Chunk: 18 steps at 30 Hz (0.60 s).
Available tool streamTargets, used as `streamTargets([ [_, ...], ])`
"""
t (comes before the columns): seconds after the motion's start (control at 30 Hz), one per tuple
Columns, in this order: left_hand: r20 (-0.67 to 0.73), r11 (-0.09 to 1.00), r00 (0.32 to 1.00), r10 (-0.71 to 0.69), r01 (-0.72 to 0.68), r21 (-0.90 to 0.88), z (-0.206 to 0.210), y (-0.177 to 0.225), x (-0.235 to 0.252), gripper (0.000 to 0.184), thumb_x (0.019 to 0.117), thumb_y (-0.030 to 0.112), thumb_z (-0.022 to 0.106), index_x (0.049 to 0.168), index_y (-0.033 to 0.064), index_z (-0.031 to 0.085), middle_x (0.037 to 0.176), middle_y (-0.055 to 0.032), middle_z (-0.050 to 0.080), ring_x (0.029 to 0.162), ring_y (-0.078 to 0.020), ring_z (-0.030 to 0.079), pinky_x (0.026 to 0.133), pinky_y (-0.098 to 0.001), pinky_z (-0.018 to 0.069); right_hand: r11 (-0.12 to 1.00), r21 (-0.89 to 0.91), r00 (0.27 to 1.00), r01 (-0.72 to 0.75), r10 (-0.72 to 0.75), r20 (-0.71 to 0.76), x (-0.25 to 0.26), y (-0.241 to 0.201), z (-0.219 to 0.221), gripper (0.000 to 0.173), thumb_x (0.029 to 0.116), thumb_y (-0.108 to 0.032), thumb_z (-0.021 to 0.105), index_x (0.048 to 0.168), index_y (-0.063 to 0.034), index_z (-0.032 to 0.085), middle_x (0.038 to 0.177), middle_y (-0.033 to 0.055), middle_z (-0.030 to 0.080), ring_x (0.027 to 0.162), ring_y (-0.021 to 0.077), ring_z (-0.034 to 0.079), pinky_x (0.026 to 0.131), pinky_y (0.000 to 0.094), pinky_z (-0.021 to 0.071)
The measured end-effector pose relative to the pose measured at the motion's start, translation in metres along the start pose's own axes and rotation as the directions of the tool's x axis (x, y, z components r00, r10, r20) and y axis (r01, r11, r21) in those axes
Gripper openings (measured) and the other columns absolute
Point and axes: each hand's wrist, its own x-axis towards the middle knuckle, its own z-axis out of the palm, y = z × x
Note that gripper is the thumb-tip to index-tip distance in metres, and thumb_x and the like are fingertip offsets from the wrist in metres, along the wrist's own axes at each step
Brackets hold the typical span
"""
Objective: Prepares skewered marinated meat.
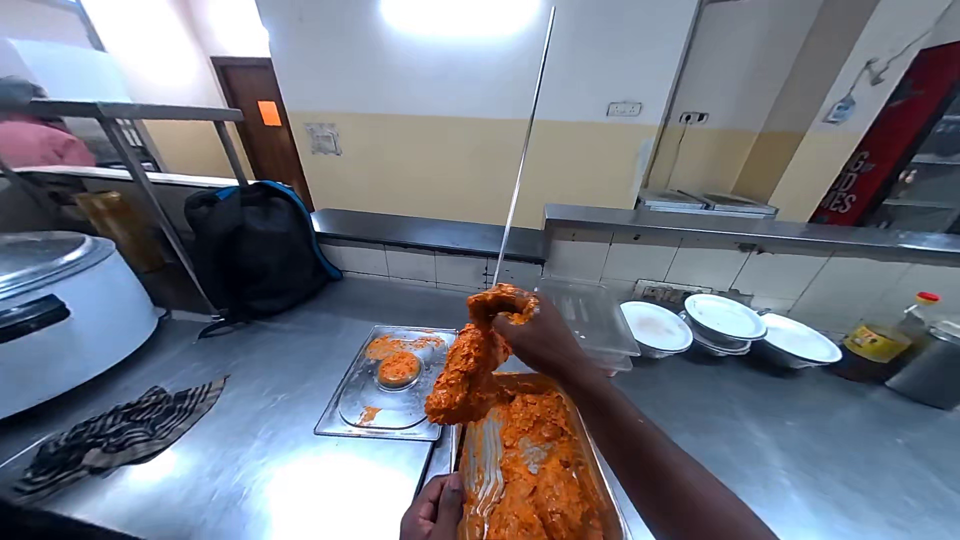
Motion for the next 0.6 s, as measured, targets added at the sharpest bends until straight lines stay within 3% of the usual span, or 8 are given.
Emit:
streamTargets([
  [0.1,0.003,1.000,1.000,0.010,-0.010,0.017,-0.001,-0.003,-0.005,0.024,0.1015,0.004,0.047,0.084,0.0054,0.063,0.062,0.0146,0.051,0.052,0.0080,0.044,0.052,-0.0112,0.0387,0.984,-0.149,0.962,0.095,-0.053,0.266,0.009,-0.007,-0.002,0.023,0.0923,0.004,0.065,0.114,0.0009,0.071,0.109,0.0134,0.071,0.101,0.0186,0.067,0.091,0.0377,0.0530],
  [0.23,0.006,0.999,1.000,0.030,-0.030,0.018,-0.002,-0.005,-0.007,0.023,0.1006,0.003,0.047,0.084,0.0052,0.063,0.063,0.0150,0.052,0.053,0.0085,0.045,0.054,-0.0112,0.0396,0.865,-0.395,0.922,0.311,-0.173,0.347,0.014,-0.013,-0.010,0.015,0.0882,0.005,0.069,0.102,0.0043,0.073,0.105,0.0196,0.072,0.100,0.0310,0.069,0.091,0.0458,0.0534],
  [0.33,0.002,0.999,0.999,0.037,-0.037,0.038,-0.005,-0.005,-0.007,0.023,0.1004,0.003,0.048,0.084,0.0047,0.064,0.062,0.0149,0.051,0.053,0.0087,0.045,0.054,-0.0110,0.0401,0.784,-0.530,0.921,0.323,-0.132,0.367,0.019,-0.011,-0.016,0.014,0.0899,0.003,0.068,0.102,0.0045,0.074,0.109,0.0205,0.071,0.104,0.0350,0.068,0.095,0.0492,0.0516],
  [0.4,0.001,0.997,0.999,0.044,-0.044,0.063,-0.006,-0.007,-0.008,0.022,0.1002,0.003,0.048,0.084,0.0035,0.064,0.063,0.0141,0.052,0.054,0.0087,0.045,0.055,-0.0111,0.0406,0.782,-0.548,0.907,0.297,-0.052,0.418,0.018,-0.015,-0.016,0.016,0.0917,-0.001,0.068,0.106,0.0040,0.073,0.113,0.0203,0.069,0.109,0.0342,0.065,0.098,0.0487,0.0493],
  [0.6,-0.022,0.991,0.998,0.065,-0.062,0.122,-0.004,-0.005,-0.009,0.020,0.0997,0.004,0.050,0.085,0.0012,0.064,0.065,0.0122,0.053,0.058,0.0084,0.047,0.059,-0.0111,0.0415,0.774,-0.475,0.807,0.418,-0.077,0.586,0.007,-0.028,0.012,0.015,0.0934,0.002,0.065,0.106,0.0032,0.073,0.111,0.0188,0.068,0.106,0.0323,0.065,0.094,0.0446,0.0513],
])
